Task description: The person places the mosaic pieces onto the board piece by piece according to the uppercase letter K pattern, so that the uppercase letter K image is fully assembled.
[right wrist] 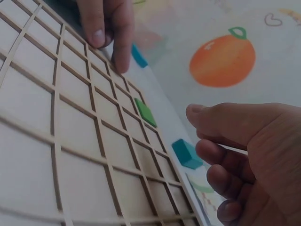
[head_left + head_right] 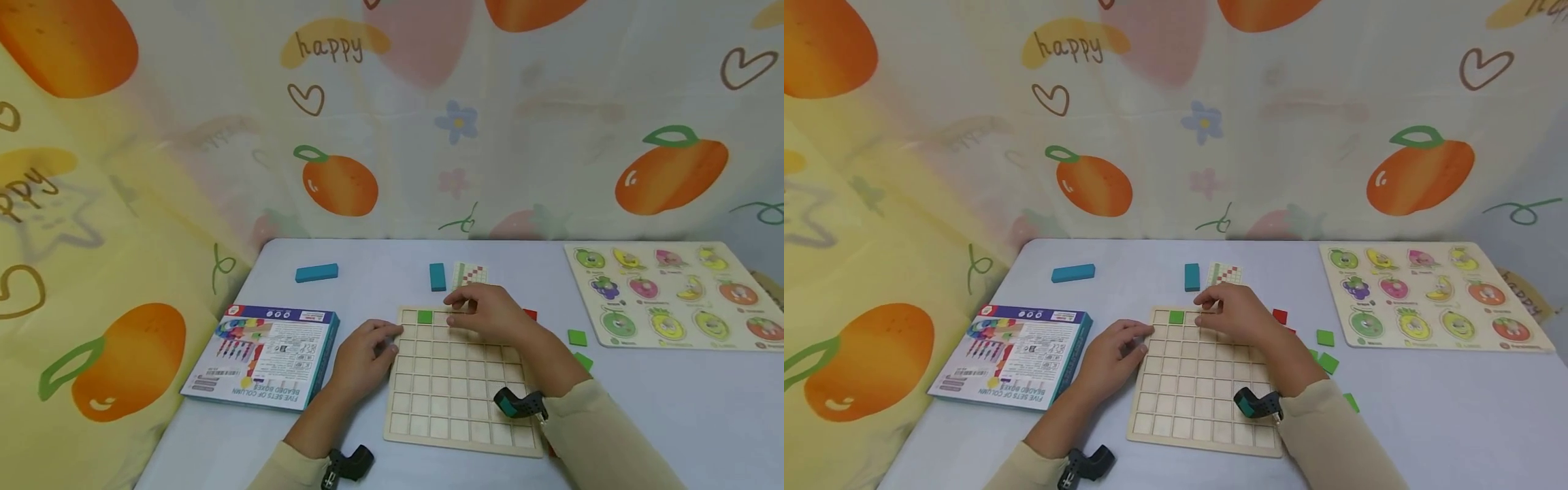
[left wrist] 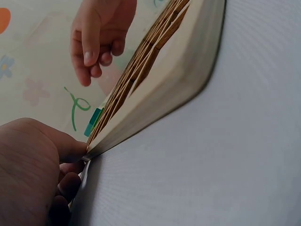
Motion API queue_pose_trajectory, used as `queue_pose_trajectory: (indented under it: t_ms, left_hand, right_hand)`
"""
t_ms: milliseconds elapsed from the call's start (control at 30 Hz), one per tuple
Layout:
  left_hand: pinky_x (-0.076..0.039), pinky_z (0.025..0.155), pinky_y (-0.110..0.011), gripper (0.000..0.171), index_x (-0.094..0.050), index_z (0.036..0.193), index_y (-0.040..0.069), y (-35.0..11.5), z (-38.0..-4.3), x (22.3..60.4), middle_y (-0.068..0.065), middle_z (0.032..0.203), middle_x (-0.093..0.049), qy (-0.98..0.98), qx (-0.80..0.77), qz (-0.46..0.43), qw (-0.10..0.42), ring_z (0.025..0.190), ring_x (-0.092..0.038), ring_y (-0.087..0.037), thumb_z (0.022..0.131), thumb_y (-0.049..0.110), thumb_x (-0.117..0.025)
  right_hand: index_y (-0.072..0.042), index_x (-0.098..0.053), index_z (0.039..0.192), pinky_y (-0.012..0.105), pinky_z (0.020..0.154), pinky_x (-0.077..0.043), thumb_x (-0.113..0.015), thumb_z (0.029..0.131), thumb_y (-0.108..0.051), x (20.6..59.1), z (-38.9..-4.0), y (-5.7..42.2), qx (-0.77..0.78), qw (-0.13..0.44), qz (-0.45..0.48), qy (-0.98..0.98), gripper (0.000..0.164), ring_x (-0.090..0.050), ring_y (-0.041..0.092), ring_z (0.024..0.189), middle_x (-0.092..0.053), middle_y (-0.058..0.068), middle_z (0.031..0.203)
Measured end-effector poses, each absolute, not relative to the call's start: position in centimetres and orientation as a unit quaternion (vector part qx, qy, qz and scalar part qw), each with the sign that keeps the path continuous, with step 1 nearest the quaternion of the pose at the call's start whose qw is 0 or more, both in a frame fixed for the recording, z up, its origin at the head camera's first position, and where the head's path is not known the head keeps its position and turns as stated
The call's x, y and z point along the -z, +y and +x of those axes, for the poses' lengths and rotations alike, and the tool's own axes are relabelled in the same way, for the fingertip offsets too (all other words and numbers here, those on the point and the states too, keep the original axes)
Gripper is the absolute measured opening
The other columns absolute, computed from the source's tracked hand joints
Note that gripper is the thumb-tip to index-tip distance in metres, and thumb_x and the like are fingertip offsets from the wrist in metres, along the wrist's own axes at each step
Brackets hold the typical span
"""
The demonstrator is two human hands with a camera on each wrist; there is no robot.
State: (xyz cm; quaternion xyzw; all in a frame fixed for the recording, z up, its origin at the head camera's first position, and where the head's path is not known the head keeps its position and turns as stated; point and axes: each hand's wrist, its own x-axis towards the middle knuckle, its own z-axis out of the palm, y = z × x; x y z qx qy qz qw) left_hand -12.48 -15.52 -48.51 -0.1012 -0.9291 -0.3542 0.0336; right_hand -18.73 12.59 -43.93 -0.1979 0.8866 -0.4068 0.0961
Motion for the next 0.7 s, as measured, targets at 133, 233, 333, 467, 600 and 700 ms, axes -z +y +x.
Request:
queue_pose_trajectory:
  t_ms: [133,233,333,467,600,700]
  left_hand:
    - [-0.054,0.085,-0.033,0.031,-0.078,0.130,0.020,-15.5,-12.4,48.5,0.006,0.126,-0.068,-0.929,0.355,-0.102,0.034,0.098,-0.060,-0.009,0.099,0.014,-0.075]
    - [-0.054,0.085,-0.032,0.032,-0.078,0.130,0.020,-15.5,-12.5,48.5,0.006,0.126,-0.068,-0.929,0.356,-0.098,0.034,0.098,-0.060,-0.010,0.099,0.013,-0.076]
    - [-0.054,0.085,-0.032,0.032,-0.078,0.130,0.021,-15.5,-12.5,48.6,0.007,0.126,-0.068,-0.927,0.361,-0.094,0.031,0.098,-0.060,-0.010,0.098,0.013,-0.076]
    - [-0.054,0.085,-0.032,0.032,-0.078,0.130,0.020,-15.4,-12.5,48.6,0.006,0.127,-0.068,-0.926,0.364,-0.096,0.027,0.099,-0.060,-0.011,0.099,0.013,-0.076]
    - [-0.055,0.086,-0.033,0.032,-0.078,0.131,0.020,-15.5,-12.5,48.6,0.006,0.127,-0.067,-0.927,0.361,-0.096,0.027,0.101,-0.061,-0.010,0.099,0.014,-0.076]
    - [-0.055,0.086,-0.033,0.033,-0.078,0.130,0.020,-15.5,-12.5,48.6,0.006,0.127,-0.068,-0.927,0.363,-0.093,0.029,0.101,-0.061,-0.011,0.098,0.013,-0.076]
  right_hand:
    - [-0.007,-0.075,0.125,0.040,0.082,-0.051,-0.080,0.097,-0.022,43.5,-18.2,14.1,0.406,0.099,-0.181,0.890,0.032,-0.058,0.020,0.091,-0.070,0.002,0.110]
    - [-0.008,-0.076,0.122,0.040,0.083,-0.051,-0.080,0.097,-0.023,43.5,-17.9,15.2,0.402,0.095,-0.162,0.896,0.030,-0.058,0.021,0.092,-0.071,0.002,0.109]
    - [-0.009,-0.077,0.121,0.040,0.082,-0.050,-0.080,0.097,-0.024,43.6,-17.5,16.4,0.403,0.093,-0.139,0.900,0.029,-0.058,0.022,0.093,-0.071,0.003,0.110]
    - [-0.009,-0.077,0.121,0.038,0.076,-0.051,-0.080,0.097,-0.024,43.6,-16.8,18.1,0.410,0.086,-0.108,0.902,0.029,-0.056,0.023,0.088,-0.071,0.004,0.110]
    - [-0.009,-0.076,0.122,0.034,0.066,-0.052,-0.080,0.097,-0.025,43.3,-16.1,19.8,0.415,0.086,-0.084,0.902,0.030,-0.056,0.024,0.081,-0.068,0.006,0.102]
    - [-0.009,-0.075,0.124,0.032,0.063,-0.051,-0.079,0.098,-0.027,43.0,-15.7,21.1,0.408,0.083,-0.069,0.907,0.032,-0.056,0.025,0.084,-0.067,0.006,0.100]
